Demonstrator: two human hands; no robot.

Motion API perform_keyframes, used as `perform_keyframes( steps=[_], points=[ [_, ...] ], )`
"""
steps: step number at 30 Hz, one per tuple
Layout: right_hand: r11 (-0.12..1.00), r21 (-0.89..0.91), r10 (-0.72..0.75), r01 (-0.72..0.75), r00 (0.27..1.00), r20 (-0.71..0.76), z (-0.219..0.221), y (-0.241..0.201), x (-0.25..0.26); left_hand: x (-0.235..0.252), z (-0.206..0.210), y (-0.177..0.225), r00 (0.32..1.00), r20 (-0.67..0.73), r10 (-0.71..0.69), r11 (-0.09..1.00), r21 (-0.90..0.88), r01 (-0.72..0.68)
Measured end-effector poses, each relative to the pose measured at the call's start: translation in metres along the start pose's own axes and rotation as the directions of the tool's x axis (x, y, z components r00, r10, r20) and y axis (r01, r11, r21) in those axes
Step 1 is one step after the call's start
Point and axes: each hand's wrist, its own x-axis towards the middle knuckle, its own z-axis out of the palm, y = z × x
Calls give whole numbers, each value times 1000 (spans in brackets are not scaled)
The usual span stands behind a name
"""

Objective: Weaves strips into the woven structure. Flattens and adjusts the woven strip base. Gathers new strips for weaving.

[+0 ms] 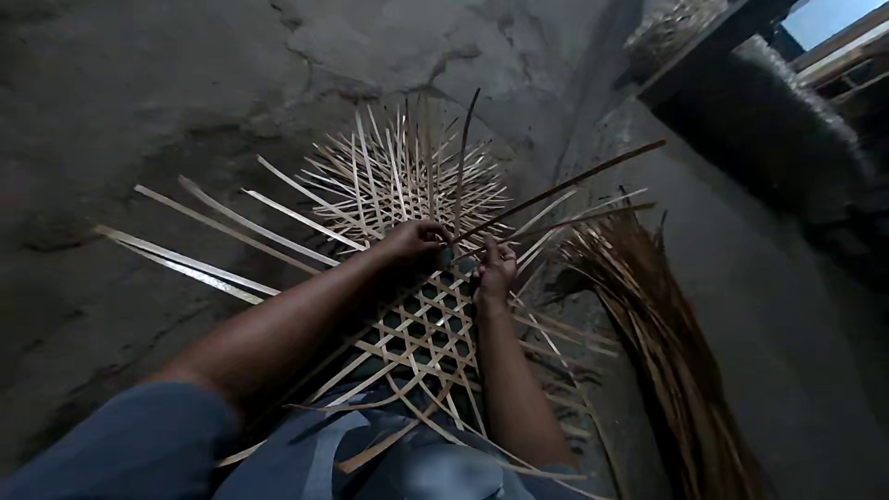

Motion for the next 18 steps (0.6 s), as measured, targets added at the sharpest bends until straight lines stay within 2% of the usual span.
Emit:
perform_keyframes(
  steps=[2,4,7,9,10,11,14,15,18],
  points=[
    [997,71,-13,14,1000,-8,2,-2,-2,-1,-2,-2,1000,-7,14,1000,0,-14],
    [999,39,-17,17,1000,6,3,-9,-7,-2,0,0,1000,-26,9,1000,13,-9],
    [956,-275,-65,107,986,155,3,-17,-10,-9,6,15,998,-60,-12,994,111,18],
    [856,-509,54,85,966,252,5,-25,-5,-9,10,15,997,-71,25,987,162,-14],
    [818,-572,128,50,955,267,7,-31,-1,-8,10,13,997,-64,33,988,155,-23],
    [818,-574,167,31,943,289,7,-37,0,-8,7,12,998,-45,33,992,123,-27],
    [911,-407,97,58,932,349,0,-41,1,-7,0,7,1000,-11,18,999,-47,-18],
    [932,-356,79,63,926,370,-3,-39,2,-6,0,8,1000,-18,-18,999,-41,17],
    [942,-331,85,57,913,400,-9,-29,3,2,10,30,976,-85,-200,938,270,216]
  ],
)
